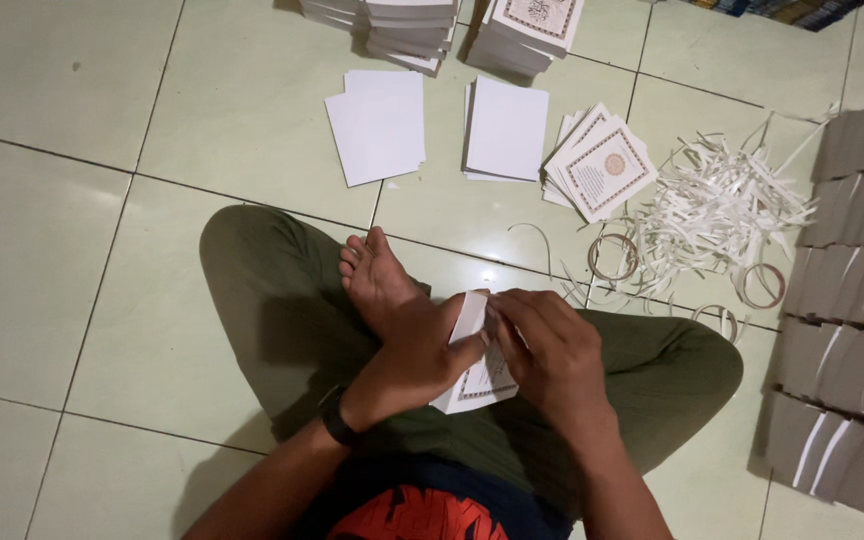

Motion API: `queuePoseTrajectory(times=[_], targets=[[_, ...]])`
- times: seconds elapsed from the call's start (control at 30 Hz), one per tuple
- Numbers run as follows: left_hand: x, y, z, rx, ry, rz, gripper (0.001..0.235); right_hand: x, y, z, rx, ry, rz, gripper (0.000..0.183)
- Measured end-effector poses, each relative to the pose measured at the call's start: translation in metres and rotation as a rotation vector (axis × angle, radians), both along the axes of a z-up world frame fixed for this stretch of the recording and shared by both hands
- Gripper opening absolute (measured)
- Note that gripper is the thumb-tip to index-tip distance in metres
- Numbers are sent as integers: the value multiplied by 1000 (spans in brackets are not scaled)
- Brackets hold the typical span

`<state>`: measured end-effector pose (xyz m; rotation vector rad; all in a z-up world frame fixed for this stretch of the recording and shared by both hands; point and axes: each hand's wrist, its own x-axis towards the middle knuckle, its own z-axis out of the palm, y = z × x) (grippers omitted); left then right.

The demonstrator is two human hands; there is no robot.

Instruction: The person sits on the floor and assembles small cards by folding white paper around printed inserts. They use clear tape to secure the folded edges and place the finished cards into a stack.

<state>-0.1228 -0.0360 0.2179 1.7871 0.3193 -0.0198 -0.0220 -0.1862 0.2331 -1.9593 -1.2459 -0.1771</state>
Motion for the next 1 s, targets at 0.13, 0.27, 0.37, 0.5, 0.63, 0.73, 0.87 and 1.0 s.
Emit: queuePoseTrajectory(times=[0.13, 0.27, 0.37, 0.5, 0.63, 0.73, 0.87, 1.0], targets=[[-1, -2, 20, 128, 39, -70, 27, -2, -2, 14, -35, 1, -2, 14], [-3, -9, 21, 288, -6, -88, 37, 1, -12, 26, -131, -33, 95, 14], [-7, -10, 22, 336, -53, -163, 47, 2, -17, 32, -185, -60, 149, 17], [-6, -14, 34, 309, -110, -121, 26, -1, -10, 46, -116, -54, 130, 11], [-4, -14, 32, 315, -168, -146, 38, -6, -6, 44, -108, -42, 80, 10], [-4, -12, 41, 289, -73, -156, 35, -11, -4, 41, -54, -38, 10, 8], [-6, -14, 38, 227, -35, -123, 36, -14, -3, 35, -8, -3, -67, 6], [-4, -17, 30, 302, -135, -42, 37, -18, -2, 40, 59, 93, -74, 5]])
